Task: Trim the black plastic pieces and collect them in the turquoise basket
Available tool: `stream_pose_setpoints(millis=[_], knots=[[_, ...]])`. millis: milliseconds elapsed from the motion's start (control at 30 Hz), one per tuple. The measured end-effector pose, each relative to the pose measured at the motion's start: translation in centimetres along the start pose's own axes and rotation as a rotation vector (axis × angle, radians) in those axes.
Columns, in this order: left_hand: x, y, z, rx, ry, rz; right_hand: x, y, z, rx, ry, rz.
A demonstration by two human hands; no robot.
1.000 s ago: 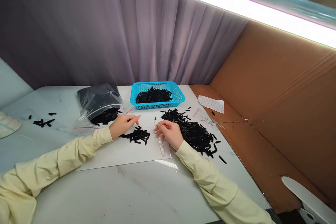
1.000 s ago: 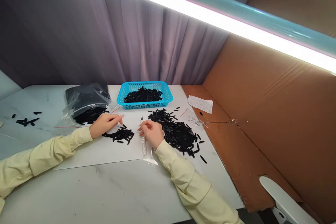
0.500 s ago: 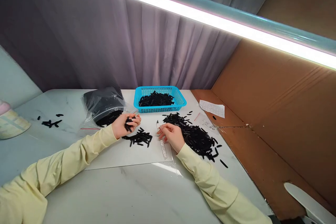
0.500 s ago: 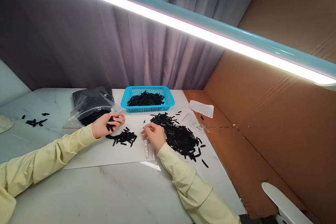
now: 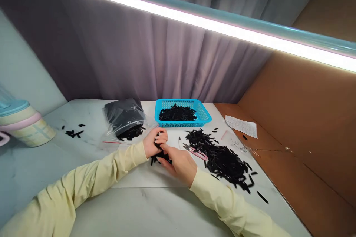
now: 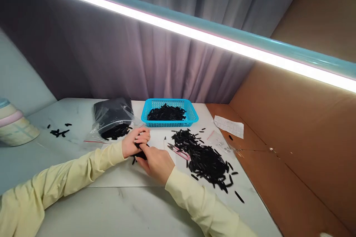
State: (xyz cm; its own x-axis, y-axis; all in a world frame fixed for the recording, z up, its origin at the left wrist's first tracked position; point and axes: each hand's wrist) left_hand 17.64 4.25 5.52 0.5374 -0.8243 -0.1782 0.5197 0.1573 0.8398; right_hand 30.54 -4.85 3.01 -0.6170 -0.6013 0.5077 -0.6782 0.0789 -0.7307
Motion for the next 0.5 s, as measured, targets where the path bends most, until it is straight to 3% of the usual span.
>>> stream_pose_setpoints(millis=[100,233,333,500], knots=[[-0.1,-0.2,-0.5,-0.026,-0.039,-0.032,0.4,1.3,-0.7,-0.032,-0.133,0.175],[-0.2,-0.7,-0.6,-0.033,-0.039,-0.028,0.1,2.4,-1.0,-0.12,-0.14,0.1],[0.3,-0.9,-0.5,-0.04,-0.059,-0.006,-0.4,2.7,-1.1,-0.175,-0.142,0.112],[1.1,-0.3,0.0,-0.05,-0.036,0.045,-0.9,2.2,-1.3,-0.259,-0.282,0.335]])
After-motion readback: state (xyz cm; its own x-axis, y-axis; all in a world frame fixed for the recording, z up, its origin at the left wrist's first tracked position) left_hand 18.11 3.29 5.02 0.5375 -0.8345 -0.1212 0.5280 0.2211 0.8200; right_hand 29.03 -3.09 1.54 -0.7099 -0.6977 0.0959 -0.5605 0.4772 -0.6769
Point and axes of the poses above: each hand's wrist, its own z-axis away from the middle knuckle, its own y-axis out of the palm, x = y × z, and after that the axes turned 2 degrees about x, right-handed
